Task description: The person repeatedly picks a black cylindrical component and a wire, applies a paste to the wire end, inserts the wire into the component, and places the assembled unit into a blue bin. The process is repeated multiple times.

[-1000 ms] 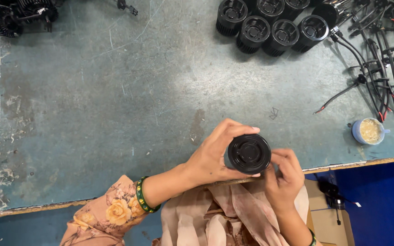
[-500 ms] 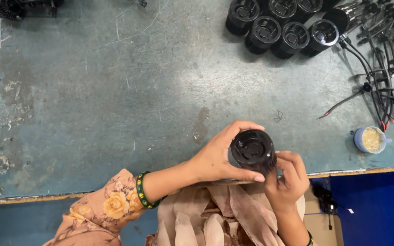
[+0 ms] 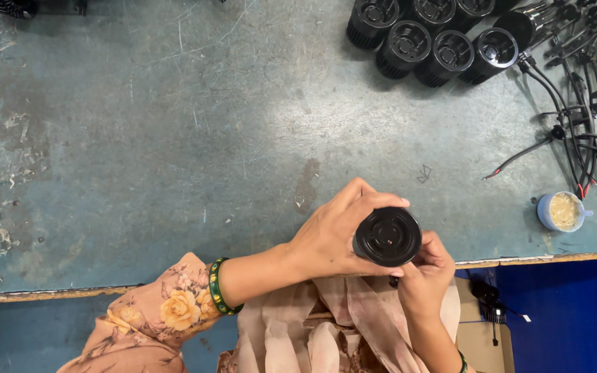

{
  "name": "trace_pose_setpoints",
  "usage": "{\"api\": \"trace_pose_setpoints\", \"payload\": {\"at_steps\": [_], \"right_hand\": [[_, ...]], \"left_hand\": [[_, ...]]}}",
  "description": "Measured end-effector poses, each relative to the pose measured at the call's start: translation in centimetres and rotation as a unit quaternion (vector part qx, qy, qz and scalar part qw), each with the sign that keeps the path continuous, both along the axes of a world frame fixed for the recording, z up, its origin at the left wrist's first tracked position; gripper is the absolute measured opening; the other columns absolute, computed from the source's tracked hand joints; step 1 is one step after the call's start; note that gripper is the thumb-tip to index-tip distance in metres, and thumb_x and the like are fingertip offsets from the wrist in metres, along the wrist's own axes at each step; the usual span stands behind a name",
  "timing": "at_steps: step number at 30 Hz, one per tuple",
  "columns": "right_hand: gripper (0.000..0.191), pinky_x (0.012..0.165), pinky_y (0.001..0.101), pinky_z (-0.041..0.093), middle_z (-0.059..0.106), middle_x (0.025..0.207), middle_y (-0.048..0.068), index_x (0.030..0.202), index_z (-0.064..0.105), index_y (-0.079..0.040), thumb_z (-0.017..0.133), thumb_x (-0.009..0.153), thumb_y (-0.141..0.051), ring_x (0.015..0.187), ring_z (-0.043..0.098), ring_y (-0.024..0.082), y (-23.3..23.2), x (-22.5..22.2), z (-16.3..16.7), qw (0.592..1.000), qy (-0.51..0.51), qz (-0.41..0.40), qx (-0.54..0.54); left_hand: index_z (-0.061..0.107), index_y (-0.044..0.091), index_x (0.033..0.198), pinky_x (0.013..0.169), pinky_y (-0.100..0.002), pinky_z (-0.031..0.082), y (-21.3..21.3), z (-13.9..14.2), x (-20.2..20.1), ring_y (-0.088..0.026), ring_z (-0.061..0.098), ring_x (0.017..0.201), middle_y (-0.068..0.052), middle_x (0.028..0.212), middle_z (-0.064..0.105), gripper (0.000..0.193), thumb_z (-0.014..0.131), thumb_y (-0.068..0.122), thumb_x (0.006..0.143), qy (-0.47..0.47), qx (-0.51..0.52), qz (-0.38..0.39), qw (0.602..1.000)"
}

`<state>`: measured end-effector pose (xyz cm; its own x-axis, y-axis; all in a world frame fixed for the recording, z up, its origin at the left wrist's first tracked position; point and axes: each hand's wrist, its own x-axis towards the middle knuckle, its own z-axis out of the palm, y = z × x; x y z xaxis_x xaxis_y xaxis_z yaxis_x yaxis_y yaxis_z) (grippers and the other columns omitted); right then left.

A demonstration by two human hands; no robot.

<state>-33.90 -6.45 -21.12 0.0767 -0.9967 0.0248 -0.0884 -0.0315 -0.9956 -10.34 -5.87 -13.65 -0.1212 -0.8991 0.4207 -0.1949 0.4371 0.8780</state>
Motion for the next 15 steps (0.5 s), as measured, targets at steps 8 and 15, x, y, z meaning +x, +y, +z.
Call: {"api": "trace_pose_setpoints", "payload": {"at_steps": [8,15], "right_hand": [[0.013,0.083,0.0231,0.053,0.071,0.108,0.004,0.101,0.069,0.001,0.07,0.088,0.001,0.092,0.068,0.009,-0.2,-0.9,1.1,0.993,-0.073,0.094,0.023],[0.011,0.086,0.0253,0.052,0.072,0.104,0.006,0.104,0.067,0.002,0.073,0.095,0.002,0.093,0.066,0.009,0.2,-0.4,0.3,0.997,-0.06,0.044,0.026]], "left_hand": [[0.051,0.014,0.133,0.098,-0.035,0.057,-0.3,0.4,0.1,-0.022,0.067,0.116,-0.004,0.123,0.06,0.077,0.088,0.052,0.077,0.051,0.035,0.018,0.998],[0.06,0.018,0.114,0.093,-0.038,0.057,-0.2,0.1,-0.1,-0.03,0.066,0.114,-0.008,0.122,0.061,0.059,0.09,0.047,0.073,-0.059,0.005,0.024,0.998]]}}
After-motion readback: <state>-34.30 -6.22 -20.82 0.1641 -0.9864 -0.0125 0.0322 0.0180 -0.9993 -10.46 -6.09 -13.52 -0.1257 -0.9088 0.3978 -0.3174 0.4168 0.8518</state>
